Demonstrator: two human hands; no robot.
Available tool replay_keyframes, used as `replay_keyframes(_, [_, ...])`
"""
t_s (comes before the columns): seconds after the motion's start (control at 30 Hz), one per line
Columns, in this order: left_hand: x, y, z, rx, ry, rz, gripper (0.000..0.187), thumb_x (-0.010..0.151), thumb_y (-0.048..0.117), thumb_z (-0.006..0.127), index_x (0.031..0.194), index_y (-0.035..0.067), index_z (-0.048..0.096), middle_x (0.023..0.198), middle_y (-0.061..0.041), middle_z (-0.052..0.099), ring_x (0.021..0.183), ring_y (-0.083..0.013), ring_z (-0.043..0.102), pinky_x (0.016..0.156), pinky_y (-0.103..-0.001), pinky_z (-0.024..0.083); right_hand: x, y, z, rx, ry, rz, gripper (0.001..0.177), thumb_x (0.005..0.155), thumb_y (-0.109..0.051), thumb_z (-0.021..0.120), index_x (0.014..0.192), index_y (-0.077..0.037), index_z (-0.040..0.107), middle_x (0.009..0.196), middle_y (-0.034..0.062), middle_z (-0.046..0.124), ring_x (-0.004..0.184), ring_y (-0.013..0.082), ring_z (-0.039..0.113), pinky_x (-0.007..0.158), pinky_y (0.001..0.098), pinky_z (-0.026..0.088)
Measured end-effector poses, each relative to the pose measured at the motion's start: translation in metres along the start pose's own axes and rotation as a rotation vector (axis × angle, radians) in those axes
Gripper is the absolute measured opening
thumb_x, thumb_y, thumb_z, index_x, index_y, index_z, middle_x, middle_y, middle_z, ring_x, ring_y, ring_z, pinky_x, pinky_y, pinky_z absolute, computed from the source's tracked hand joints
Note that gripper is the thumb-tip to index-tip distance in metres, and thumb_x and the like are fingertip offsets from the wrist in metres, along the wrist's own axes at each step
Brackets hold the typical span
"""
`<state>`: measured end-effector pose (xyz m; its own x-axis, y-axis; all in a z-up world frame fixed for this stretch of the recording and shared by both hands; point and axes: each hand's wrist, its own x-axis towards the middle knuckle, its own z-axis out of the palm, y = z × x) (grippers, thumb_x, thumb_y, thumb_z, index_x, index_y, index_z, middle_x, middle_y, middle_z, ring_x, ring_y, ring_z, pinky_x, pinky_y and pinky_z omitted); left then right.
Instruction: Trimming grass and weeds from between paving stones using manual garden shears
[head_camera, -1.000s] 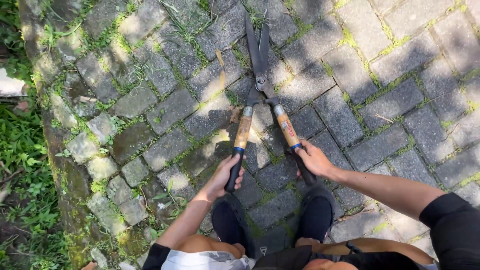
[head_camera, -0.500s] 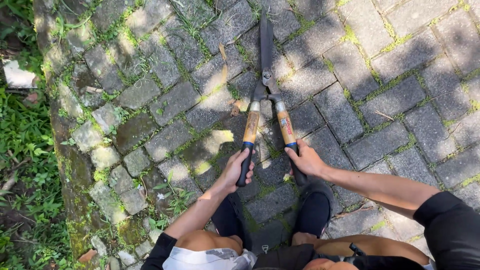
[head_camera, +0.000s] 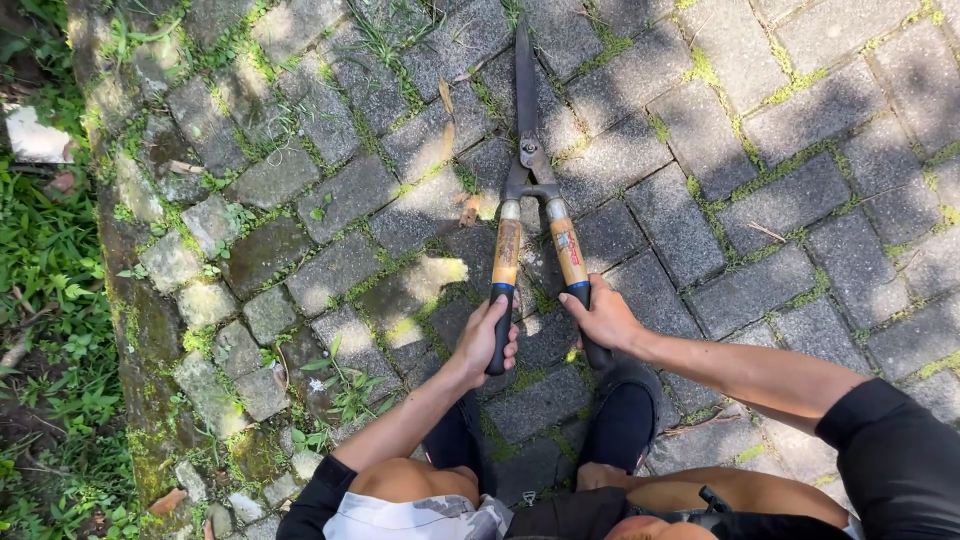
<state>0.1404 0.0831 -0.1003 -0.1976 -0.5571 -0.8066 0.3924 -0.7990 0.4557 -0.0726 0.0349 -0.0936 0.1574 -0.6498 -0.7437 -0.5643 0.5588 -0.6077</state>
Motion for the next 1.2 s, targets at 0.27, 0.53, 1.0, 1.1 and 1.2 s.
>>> replay_keyframes(0.27, [-0.017, 0.020, -0.046, 0.105, -0.009, -0.024, 0.040, 0.107, 0.039, 0.047, 0.127, 0.004, 0.047, 0.068, -0.006, 0.044, 0.045, -0.0138, 0.047, 0.032, -0.028, 0.042, 0.008, 0.029, -0.029, 0.001, -0.015, -0.013, 0.037, 0.094, -0.023, 0.060, 0.119, 0.005, 0.054, 0.057, 0.0137, 0.067, 0.042, 0.0266, 0.069, 0.049, 0.0363, 0.058])
replay_keyframes(0.53, [-0.039, 0.027, -0.073, 0.179, 0.012, -0.096, 0.044, 0.108, 0.033, 0.047, 0.134, -0.002, 0.047, 0.067, -0.010, 0.047, 0.042, -0.0168, 0.049, 0.029, -0.030, 0.043, -0.011, 0.042, -0.019, 0.047, -0.062, 0.025, 0.036, 0.096, -0.020, 0.059, 0.121, 0.006, 0.053, 0.051, 0.0166, 0.065, 0.037, 0.0290, 0.066, 0.039, 0.0351, 0.054])
replay_keyframes(1.0, [-0.083, 0.114, -0.051, 0.270, 0.017, 0.049, 0.040, 0.107, 0.027, 0.038, 0.129, -0.005, 0.050, 0.074, -0.014, 0.046, 0.046, -0.0196, 0.049, 0.028, -0.034, 0.045, -0.020, -0.029, -0.013, 0.277, -0.092, -0.055, 0.027, 0.099, -0.015, 0.055, 0.115, 0.006, 0.058, 0.057, 0.0195, 0.065, 0.038, 0.0286, 0.067, 0.034, 0.0386, 0.057])
replay_keyframes(1.1, [-0.072, 0.115, -0.044, 0.230, 0.026, 0.042, 0.040, 0.107, 0.028, 0.039, 0.132, -0.001, 0.048, 0.075, -0.014, 0.046, 0.047, -0.0190, 0.050, 0.029, -0.034, 0.045, -0.012, -0.035, -0.012, 0.334, -0.069, -0.080, 0.027, 0.100, -0.017, 0.054, 0.114, 0.006, 0.057, 0.056, 0.0206, 0.063, 0.037, 0.0308, 0.066, 0.032, 0.0402, 0.056])
replay_keyframes(1.2, [-0.063, 0.103, -0.047, 0.170, 0.017, 0.056, 0.039, 0.106, 0.027, 0.040, 0.133, 0.000, 0.049, 0.075, -0.014, 0.046, 0.048, -0.0205, 0.050, 0.029, -0.035, 0.045, -0.004, -0.029, -0.008, 0.340, -0.066, -0.071, 0.028, 0.101, -0.019, 0.054, 0.113, 0.007, 0.056, 0.057, 0.0209, 0.063, 0.037, 0.0308, 0.066, 0.032, 0.0404, 0.056])
